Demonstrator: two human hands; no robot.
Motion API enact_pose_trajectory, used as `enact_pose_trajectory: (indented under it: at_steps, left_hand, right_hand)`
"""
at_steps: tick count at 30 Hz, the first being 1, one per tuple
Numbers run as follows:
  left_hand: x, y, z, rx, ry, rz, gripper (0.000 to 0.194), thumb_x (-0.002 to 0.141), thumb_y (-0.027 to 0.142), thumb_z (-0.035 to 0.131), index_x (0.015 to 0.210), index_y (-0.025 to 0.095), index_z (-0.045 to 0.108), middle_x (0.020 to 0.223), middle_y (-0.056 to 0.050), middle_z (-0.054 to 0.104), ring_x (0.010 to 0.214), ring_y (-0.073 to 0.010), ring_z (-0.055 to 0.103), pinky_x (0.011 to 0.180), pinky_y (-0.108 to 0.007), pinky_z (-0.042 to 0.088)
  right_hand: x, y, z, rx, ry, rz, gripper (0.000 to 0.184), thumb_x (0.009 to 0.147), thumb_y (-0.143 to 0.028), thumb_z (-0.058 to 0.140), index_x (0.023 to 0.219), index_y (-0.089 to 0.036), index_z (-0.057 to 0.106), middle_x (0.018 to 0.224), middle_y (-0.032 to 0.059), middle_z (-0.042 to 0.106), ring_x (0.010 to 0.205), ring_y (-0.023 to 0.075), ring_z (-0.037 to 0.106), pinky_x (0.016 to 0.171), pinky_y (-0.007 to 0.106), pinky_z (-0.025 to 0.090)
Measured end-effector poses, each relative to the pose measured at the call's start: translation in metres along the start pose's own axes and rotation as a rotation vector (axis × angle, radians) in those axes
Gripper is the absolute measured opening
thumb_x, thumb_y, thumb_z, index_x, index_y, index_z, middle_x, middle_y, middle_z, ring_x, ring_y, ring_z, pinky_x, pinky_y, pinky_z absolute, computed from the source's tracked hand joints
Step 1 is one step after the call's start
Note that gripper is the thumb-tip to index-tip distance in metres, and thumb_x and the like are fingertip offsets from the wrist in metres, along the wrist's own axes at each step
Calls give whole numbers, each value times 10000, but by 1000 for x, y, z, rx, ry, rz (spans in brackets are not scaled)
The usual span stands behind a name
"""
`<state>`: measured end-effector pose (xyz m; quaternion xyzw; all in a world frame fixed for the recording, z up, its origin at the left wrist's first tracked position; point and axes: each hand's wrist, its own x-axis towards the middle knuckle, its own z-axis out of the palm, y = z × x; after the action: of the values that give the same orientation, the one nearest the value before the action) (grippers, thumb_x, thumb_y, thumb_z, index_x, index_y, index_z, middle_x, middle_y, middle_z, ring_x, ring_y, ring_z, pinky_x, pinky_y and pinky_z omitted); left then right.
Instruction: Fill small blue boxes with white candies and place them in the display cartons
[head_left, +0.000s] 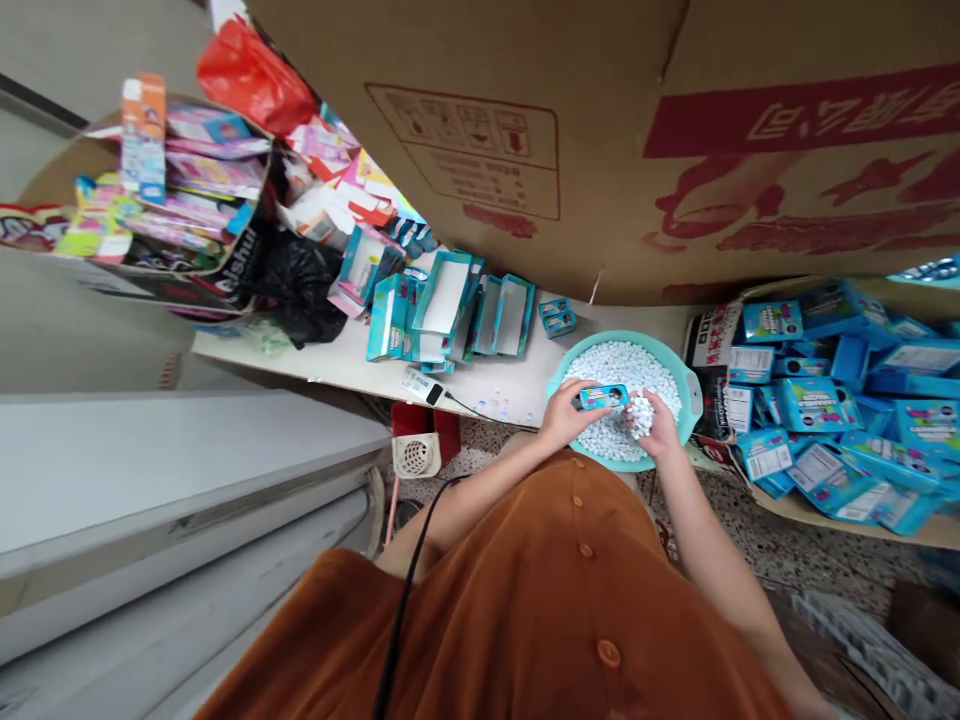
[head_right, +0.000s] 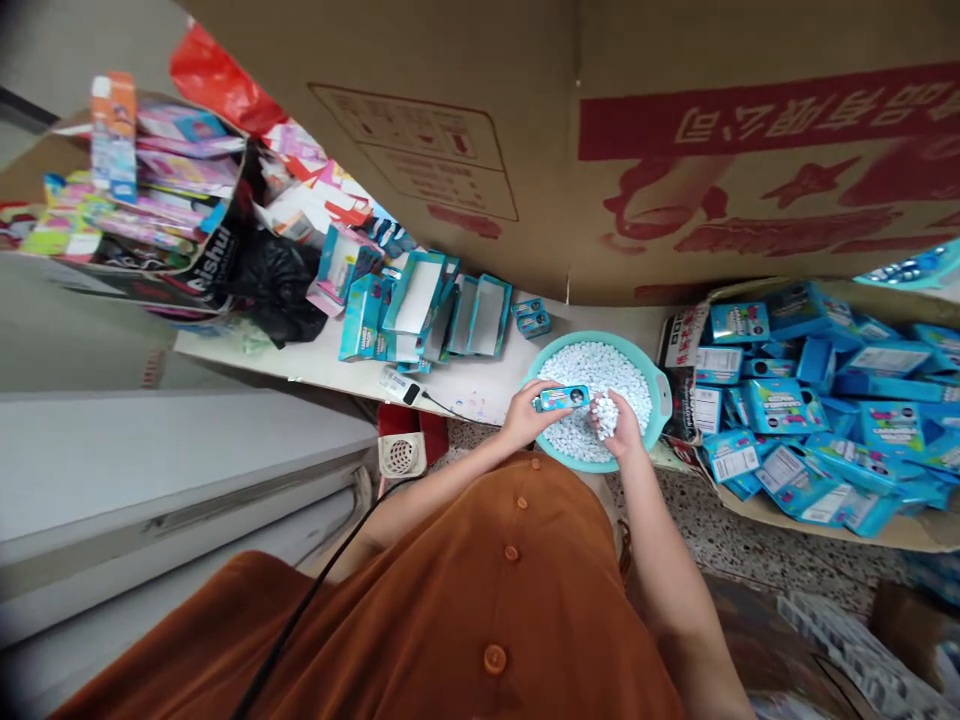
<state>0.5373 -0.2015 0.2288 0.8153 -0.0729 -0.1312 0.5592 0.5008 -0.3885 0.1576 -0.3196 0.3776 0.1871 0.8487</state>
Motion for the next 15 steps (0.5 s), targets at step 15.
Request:
enact_pose_trajectory:
  at_steps: [15]
  left_hand:
    - [-8,-4,-20,-98,-25,124,416,657,398,715,1016,210,625,989,-60,625,972,-193,570,882,-320,445]
  right_hand:
    - [-32,15,6,236,19,-118,171,780,-402,538,749,-234,518,650,-27,561,509,81,532,374,170,441]
